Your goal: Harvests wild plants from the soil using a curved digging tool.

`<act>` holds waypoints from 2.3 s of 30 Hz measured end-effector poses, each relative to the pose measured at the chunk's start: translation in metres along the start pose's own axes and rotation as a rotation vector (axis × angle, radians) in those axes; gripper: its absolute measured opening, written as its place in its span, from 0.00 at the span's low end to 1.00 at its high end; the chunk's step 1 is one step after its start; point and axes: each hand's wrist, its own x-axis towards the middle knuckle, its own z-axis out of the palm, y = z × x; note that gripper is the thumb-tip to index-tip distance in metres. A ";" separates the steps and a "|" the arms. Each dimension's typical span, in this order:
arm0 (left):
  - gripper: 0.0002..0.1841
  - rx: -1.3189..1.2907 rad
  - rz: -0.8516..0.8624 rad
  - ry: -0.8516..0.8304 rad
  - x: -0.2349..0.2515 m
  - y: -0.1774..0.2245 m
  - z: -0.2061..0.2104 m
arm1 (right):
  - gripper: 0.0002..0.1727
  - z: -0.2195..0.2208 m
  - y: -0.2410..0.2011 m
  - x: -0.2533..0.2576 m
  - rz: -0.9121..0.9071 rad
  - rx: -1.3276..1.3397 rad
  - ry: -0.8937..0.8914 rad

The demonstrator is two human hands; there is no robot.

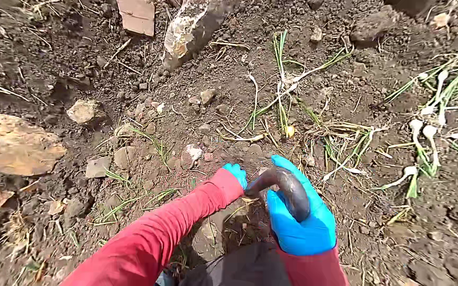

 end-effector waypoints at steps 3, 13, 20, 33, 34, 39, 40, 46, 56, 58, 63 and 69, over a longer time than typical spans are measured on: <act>0.11 -0.199 0.152 0.628 -0.007 -0.035 0.028 | 0.23 -0.027 -0.016 0.014 -0.215 0.085 -0.015; 0.18 -0.589 -0.414 0.521 0.104 -0.073 -0.220 | 0.21 -0.004 -0.036 0.022 -0.361 0.119 -0.144; 0.19 -0.846 -0.007 0.782 0.145 -0.026 -0.211 | 0.28 0.036 0.023 0.015 -0.271 0.099 -0.070; 0.14 -0.828 -0.285 0.373 -0.058 -0.180 -0.080 | 0.28 0.037 -0.008 0.036 -0.248 0.262 -0.009; 0.13 -0.772 -0.298 0.413 -0.071 -0.174 -0.098 | 0.32 0.050 0.014 0.037 -0.195 0.141 -0.041; 0.08 -0.083 -0.148 0.176 -0.012 -0.071 -0.063 | 0.24 0.039 0.006 0.018 0.028 -0.015 -0.049; 0.10 -0.063 -0.104 0.054 -0.002 -0.056 -0.035 | 0.24 0.022 -0.007 0.012 0.006 0.049 -0.044; 0.15 -0.640 -0.236 0.435 -0.008 -0.071 -0.040 | 0.32 -0.003 0.038 0.025 -0.143 -0.064 -0.012; 0.19 -0.420 -0.218 0.353 0.043 -0.110 -0.202 | 0.34 0.001 0.046 0.026 -0.117 -0.069 -0.122; 0.17 -0.182 -0.030 0.289 -0.009 -0.091 -0.119 | 0.34 -0.004 0.046 0.036 -0.088 -0.009 -0.146; 0.23 -0.012 0.155 0.234 0.009 -0.095 -0.076 | 0.34 -0.003 0.042 0.034 0.029 0.070 -0.068; 0.21 -0.170 0.148 0.422 0.051 -0.035 -0.209 | 0.36 -0.001 0.040 0.031 -0.061 0.126 -0.079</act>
